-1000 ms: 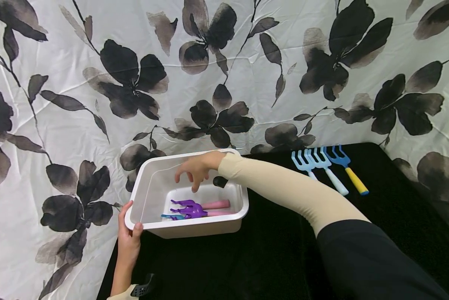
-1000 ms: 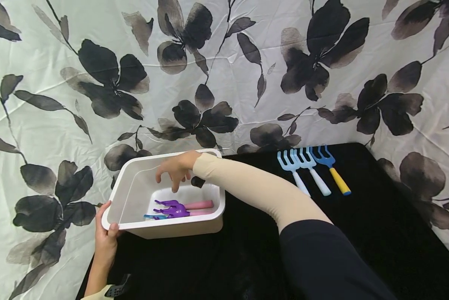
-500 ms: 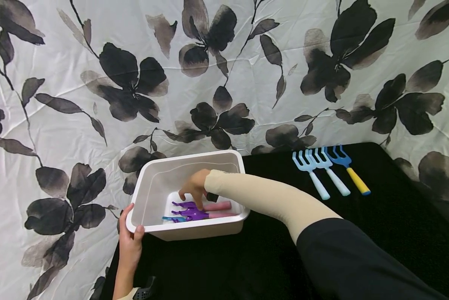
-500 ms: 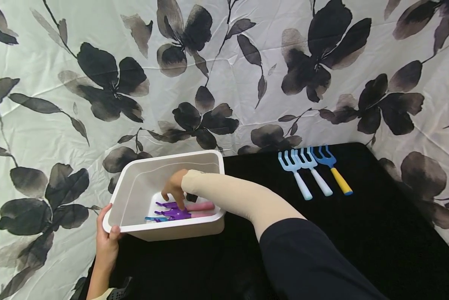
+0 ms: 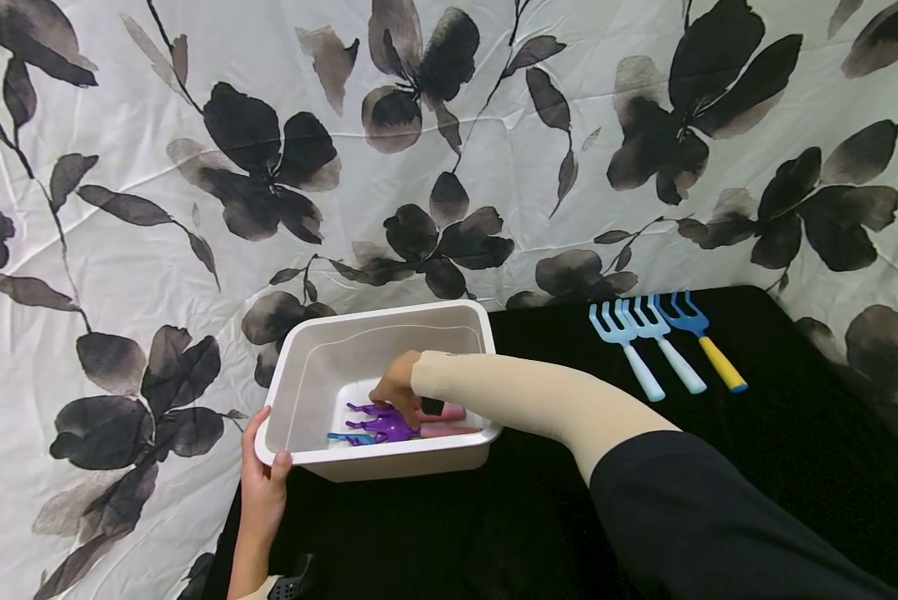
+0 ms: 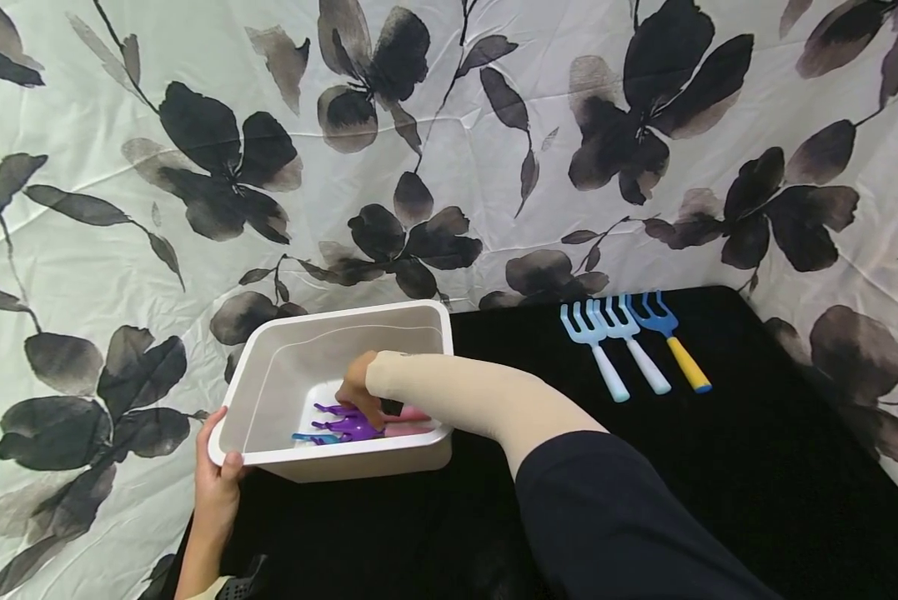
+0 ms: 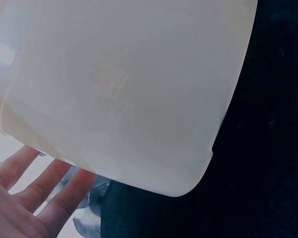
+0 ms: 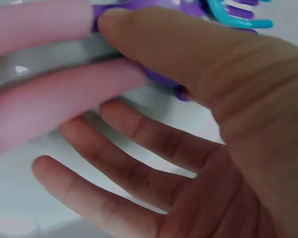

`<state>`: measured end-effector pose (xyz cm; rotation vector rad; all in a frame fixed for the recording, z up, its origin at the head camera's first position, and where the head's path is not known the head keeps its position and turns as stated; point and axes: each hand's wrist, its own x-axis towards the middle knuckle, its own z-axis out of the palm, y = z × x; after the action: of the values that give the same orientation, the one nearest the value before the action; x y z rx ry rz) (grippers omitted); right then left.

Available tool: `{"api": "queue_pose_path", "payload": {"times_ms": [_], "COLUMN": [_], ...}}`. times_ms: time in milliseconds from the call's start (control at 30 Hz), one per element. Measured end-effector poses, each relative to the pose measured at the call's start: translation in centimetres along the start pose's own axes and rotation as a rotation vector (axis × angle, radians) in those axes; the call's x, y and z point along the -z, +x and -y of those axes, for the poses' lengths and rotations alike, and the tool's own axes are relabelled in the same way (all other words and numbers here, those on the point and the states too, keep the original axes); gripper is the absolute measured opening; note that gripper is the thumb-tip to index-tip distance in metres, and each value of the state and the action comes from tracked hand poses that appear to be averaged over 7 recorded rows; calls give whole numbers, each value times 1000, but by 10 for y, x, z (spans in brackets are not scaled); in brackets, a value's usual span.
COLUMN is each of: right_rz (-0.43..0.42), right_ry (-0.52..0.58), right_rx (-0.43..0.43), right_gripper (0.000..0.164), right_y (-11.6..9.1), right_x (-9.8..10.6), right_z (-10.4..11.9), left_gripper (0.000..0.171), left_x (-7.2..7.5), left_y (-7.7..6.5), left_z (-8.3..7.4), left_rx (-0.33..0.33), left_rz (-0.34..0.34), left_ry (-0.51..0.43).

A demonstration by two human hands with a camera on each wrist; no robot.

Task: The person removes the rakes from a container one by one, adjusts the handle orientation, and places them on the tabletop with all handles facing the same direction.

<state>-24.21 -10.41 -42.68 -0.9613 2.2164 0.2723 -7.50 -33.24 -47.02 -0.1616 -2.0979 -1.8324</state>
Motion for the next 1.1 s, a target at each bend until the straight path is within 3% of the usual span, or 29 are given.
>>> {"api": "queue_pose_path", "payload": {"times_ms": [367, 633, 933, 1100], "right_rz": [-40, -59, -24, -33], "right_ry": [-13, -209, -128, -191], "right_rx": [12, -8, 8, 58], "right_gripper": [51, 29, 35, 15], "right_y": [-16, -10, -5, -12], "right_x": [-2, -6, -8, -7], "right_z": [-1, -5, -11, -12], "left_gripper": [61, 62, 62, 62], "left_x": [0, 1, 1, 1], "left_y": [-2, -3, -3, -4], "left_z": [4, 7, 5, 4], "left_rx": [-6, -28, 5, 19], "left_rz": [11, 16, 12, 22], "left_ry": [20, 19, 45, 55]}}
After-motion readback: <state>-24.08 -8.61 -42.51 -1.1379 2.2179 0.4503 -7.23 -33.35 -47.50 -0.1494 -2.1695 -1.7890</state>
